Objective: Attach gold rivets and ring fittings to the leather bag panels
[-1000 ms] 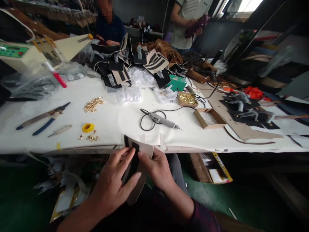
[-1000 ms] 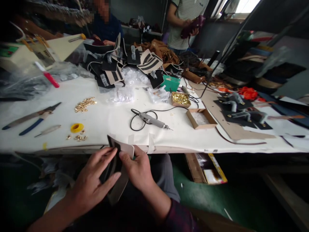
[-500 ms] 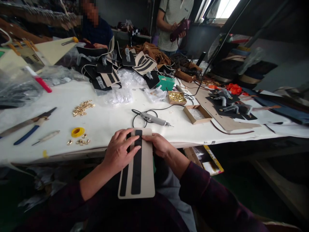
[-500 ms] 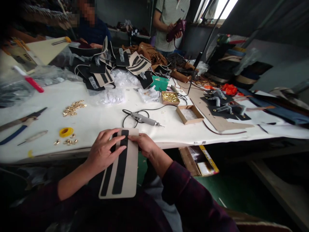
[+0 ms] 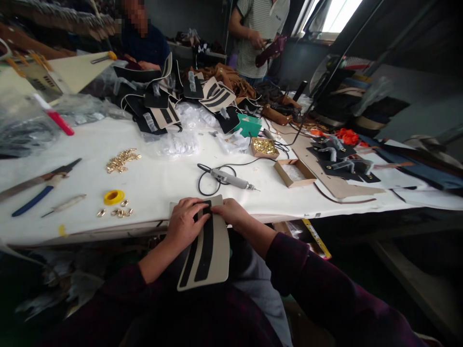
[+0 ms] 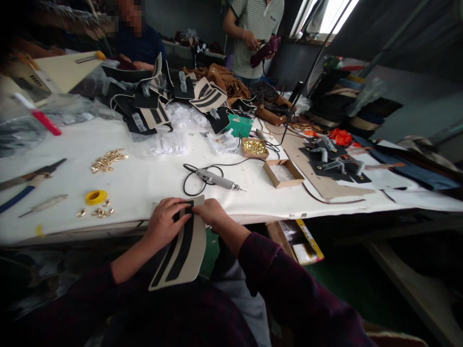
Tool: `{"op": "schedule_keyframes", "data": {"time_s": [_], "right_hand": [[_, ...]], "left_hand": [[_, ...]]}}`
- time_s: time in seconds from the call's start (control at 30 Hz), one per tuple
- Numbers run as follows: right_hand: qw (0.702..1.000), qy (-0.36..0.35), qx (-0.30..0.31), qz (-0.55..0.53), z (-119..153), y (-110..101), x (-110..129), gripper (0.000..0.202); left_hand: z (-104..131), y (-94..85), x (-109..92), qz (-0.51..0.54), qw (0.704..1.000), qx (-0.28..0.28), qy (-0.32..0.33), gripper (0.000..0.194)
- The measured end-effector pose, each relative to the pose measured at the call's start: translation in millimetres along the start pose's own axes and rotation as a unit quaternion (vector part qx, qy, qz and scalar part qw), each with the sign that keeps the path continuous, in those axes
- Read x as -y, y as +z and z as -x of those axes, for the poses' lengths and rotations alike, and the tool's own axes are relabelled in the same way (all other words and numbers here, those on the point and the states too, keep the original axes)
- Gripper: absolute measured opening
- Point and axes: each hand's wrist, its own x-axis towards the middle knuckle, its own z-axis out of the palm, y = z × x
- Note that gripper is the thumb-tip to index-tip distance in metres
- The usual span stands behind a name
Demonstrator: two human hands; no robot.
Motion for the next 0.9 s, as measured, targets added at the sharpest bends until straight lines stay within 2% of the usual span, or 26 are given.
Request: {"op": "schedule_keyframes", "data": {"time_s": [0.2,0.4,0.73,0.8,0.9], "right_hand": [[0.996,-0.02,-0.029,0.079,-5,-4,3,0.013],[0.991,-0.036,-0.031,0.122,-7,-13,6,0.014],[0.98,-0.013,0.009,0.198,-14,-21,8,0.025],[0.969,-0.031,0.007,0.247,-14,-26,9,0.03],[0.948,-0.098,-0.026,0.301,-16,-44,10,0.032]], "left_hand": [[-2,1.8,-3,-0.025,0.999,0.019,-0.023,0.024],[-6,3.2,-8,-0.028,0.999,0.019,-0.037,0.022],[-10,5.8,-4,-0.021,0.999,0.02,-0.045,0.021],[-10,6.7,-3,-0.021,0.999,0.02,-0.042,0.021],[-9,8.5,-1,-0.019,0.999,0.016,-0.037,0.02]]}}
